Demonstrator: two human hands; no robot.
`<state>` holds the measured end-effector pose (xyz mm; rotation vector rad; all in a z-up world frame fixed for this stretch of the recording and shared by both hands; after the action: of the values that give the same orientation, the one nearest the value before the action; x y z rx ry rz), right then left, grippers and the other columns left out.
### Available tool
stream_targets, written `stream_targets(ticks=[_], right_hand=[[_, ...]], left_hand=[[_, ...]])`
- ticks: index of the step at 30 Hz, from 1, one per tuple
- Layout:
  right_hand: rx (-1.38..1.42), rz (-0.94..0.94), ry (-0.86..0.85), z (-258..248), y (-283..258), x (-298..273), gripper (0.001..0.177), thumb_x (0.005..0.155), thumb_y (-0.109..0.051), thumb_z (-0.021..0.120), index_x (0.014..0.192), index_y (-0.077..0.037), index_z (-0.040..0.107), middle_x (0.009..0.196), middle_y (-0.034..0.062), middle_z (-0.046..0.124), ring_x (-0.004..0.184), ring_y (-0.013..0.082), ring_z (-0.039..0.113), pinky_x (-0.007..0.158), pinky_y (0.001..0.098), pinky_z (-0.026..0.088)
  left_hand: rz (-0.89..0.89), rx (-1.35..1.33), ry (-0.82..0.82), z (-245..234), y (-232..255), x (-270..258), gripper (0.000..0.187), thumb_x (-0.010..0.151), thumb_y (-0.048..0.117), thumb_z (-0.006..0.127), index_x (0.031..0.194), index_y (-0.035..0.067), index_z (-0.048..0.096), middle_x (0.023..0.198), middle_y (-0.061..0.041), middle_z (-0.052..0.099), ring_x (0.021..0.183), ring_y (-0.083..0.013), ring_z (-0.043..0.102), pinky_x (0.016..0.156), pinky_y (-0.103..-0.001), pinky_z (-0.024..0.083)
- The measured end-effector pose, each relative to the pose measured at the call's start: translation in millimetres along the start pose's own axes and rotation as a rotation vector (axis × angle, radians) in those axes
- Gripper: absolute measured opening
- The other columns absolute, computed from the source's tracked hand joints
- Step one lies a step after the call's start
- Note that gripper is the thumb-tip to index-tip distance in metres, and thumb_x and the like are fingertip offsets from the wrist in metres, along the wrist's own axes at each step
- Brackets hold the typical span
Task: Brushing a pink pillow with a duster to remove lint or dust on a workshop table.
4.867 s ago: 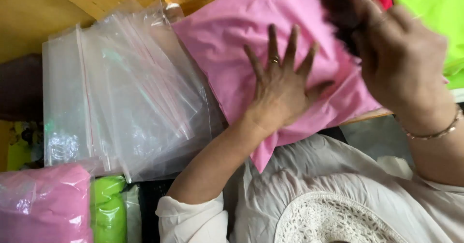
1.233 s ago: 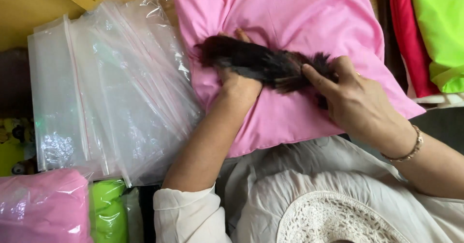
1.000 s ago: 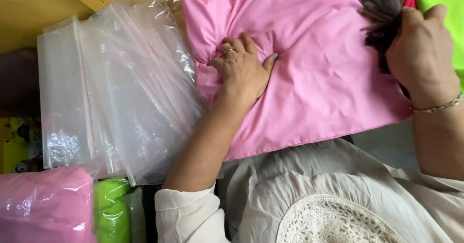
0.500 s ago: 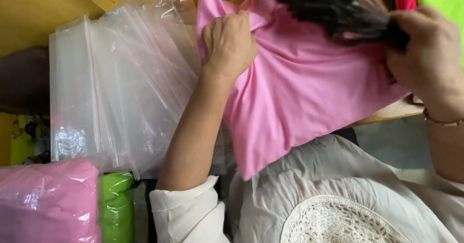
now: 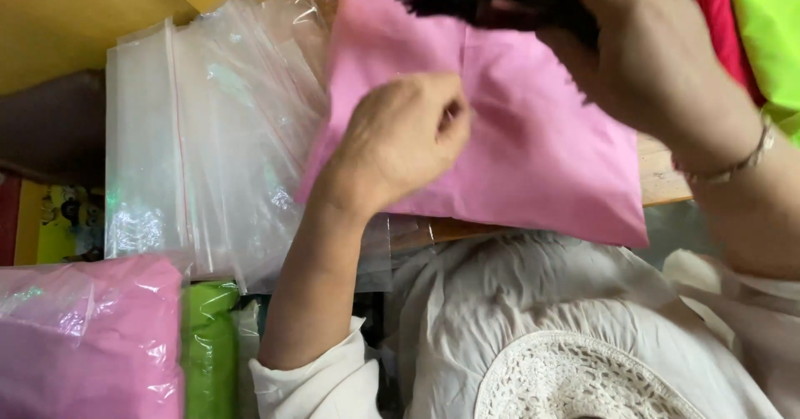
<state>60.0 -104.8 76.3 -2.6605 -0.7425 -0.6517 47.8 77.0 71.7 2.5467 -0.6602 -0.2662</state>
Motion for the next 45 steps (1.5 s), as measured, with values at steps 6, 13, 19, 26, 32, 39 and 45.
stream_targets(ticks=[6,13,19,26,32,39,45], right_hand=[[-0.206,0.345,-0.401,44,7,-69,0.053,0.091,-0.017,0.044,0.143,-0.026,0.046,0.1,0.0181,0.041,0.054,0.0425,0.058,0.041,0.0541,0.051],[-0.323,0.567,-0.125,39,98,-120,0.046,0.093,-0.011,0.055,0.14,-0.01,0.057,0.104,0.0255,0.045,0.056,0.0561,0.06,0.052,0.0659,0.05],[0.223,0.836,-0.264,28,62,-101,0.082,0.075,-0.04,0.074,0.139,0.0,0.042,0.118,0.0267,0.058,0.102,0.0408,0.056,0.084,0.0462,0.044],[0.039,0.08,0.225,22,71,-79,0.041,0.089,0.006,0.068,0.13,0.01,0.066,0.115,0.0273,0.06,0.097,0.0418,0.062,0.081,0.0447,0.049],[-0.134,0.165,0.162,2,50,-53,0.043,0.096,0.001,0.073,0.138,0.004,0.064,0.109,0.0322,0.044,0.076,0.0519,0.053,0.062,0.0559,0.048],[-0.11,0.288,-0.208,58,18,-135,0.057,0.081,-0.011,0.059,0.136,-0.023,0.055,0.109,0.0145,0.044,0.07,0.0329,0.061,0.045,0.046,0.05],[-0.309,0.564,-0.124,46,97,-138,0.051,0.092,-0.008,0.052,0.142,-0.012,0.062,0.107,0.0251,0.042,0.049,0.0542,0.057,0.054,0.0646,0.052]], left_hand=[[-0.28,0.273,-0.077,72,-99,58,0.071,0.089,0.058,0.046,0.126,-0.002,0.041,0.127,-0.023,0.041,0.111,-0.045,0.047,0.094,-0.054,0.037],[-0.252,0.153,-0.124,68,-52,48,0.104,0.082,0.073,0.037,0.146,0.0,0.0,0.148,-0.031,-0.018,0.139,-0.047,0.007,0.111,-0.05,0.012],[-0.101,0.219,0.019,87,-59,60,0.047,0.089,0.042,0.059,0.109,-0.001,0.054,0.105,-0.024,0.054,0.1,-0.0435,0.054,0.088,-0.051,0.044],[0.166,-0.028,0.492,43,-1,27,0.008,0.091,0.005,0.049,0.086,0.002,0.044,0.074,-0.018,0.057,0.059,-0.0331,0.062,0.045,-0.04,0.052],[0.136,0.205,0.559,33,13,11,0.032,0.088,0.038,0.055,0.084,0.007,0.049,0.082,-0.011,0.052,0.07,-0.0289,0.054,0.059,-0.042,0.046],[-0.119,0.395,0.121,127,-17,26,0.088,0.078,0.073,0.018,0.124,0.005,0.049,0.12,-0.024,0.054,0.132,-0.0525,0.026,0.101,-0.077,0.003],[-0.167,0.579,0.107,138,-24,39,0.093,0.083,0.077,0.014,0.148,0.012,0.003,0.153,-0.021,-0.002,0.137,-0.0499,-0.006,0.101,-0.074,0.002]])
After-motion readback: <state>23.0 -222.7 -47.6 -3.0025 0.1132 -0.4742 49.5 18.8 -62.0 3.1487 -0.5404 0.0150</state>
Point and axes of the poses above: each hand's wrist, its own x-axis towards the middle knuckle, its own z-axis out of the palm, y = z × x, the point moved 5 cm from there along x, towards the middle knuckle
